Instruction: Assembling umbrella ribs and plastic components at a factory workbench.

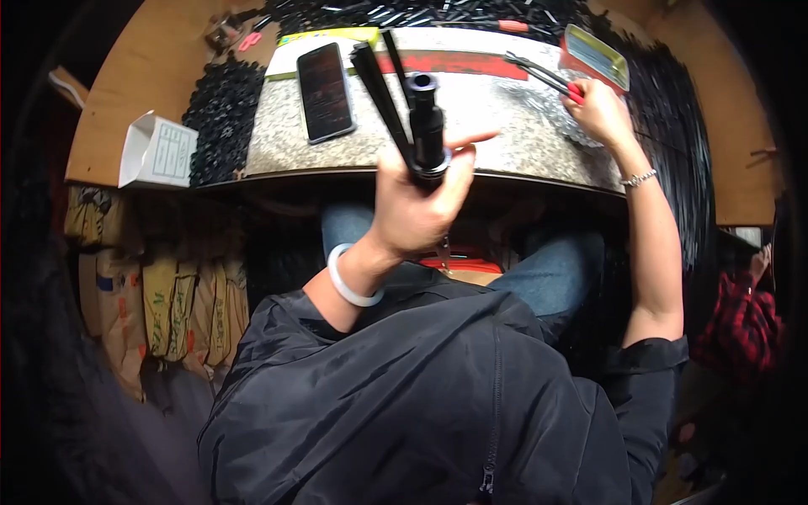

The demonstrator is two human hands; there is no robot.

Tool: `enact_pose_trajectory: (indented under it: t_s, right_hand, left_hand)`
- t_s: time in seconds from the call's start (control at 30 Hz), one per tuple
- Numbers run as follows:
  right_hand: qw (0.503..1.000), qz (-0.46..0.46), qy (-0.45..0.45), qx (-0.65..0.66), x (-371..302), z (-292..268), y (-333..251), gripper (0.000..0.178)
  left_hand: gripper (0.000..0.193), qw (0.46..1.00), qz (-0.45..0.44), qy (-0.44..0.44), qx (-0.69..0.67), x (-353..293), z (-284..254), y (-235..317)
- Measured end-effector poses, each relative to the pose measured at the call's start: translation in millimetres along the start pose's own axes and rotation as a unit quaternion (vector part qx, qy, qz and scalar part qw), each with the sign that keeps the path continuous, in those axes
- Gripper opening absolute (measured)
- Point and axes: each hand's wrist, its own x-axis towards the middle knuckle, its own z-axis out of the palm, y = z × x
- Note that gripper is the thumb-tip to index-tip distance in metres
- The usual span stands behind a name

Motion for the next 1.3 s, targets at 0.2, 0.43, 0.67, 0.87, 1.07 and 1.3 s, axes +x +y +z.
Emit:
enact_pose_trajectory:
  t_s: [0.2,0.43,0.67,0.87,1.07,1.3]
  right_hand:
    - [0.999,-0.018,0.041,-0.004,-0.2,3.2,10.9,0.015]
    - [0.929,-0.170,0.217,0.247,-52.8,-16.6,-24.4,0.017]
    - [0.804,-0.406,0.327,0.286,-114.3,-20.5,-91.7,0.018]
    - [0.788,-0.419,0.346,0.289,-117.7,-14.6,-95.7,0.023]
    - [0.777,-0.391,0.351,0.347,-122.4,-4.7,-102.2,0.026]
    - [0.759,-0.428,0.327,0.365,-137.4,-10.6,-123.1,0.030]
  left_hand:
    - [0.025,1.000,0.014,-0.005,-0.009,3.3,3.1,2.1]
    - [0.024,0.999,0.045,-0.009,0.024,4.1,2.0,3.3]
    - [0.015,0.999,0.013,0.018,-0.044,-2.7,22.4,-0.5]
    - [0.019,0.996,0.074,0.031,-0.032,-7.9,18.9,-4.8]
    - [0.015,0.997,0.067,0.023,-0.027,-9.0,16.2,1.8]
    - [0.040,0.994,0.027,-0.070,-0.083,-11.8,8.9,3.9]
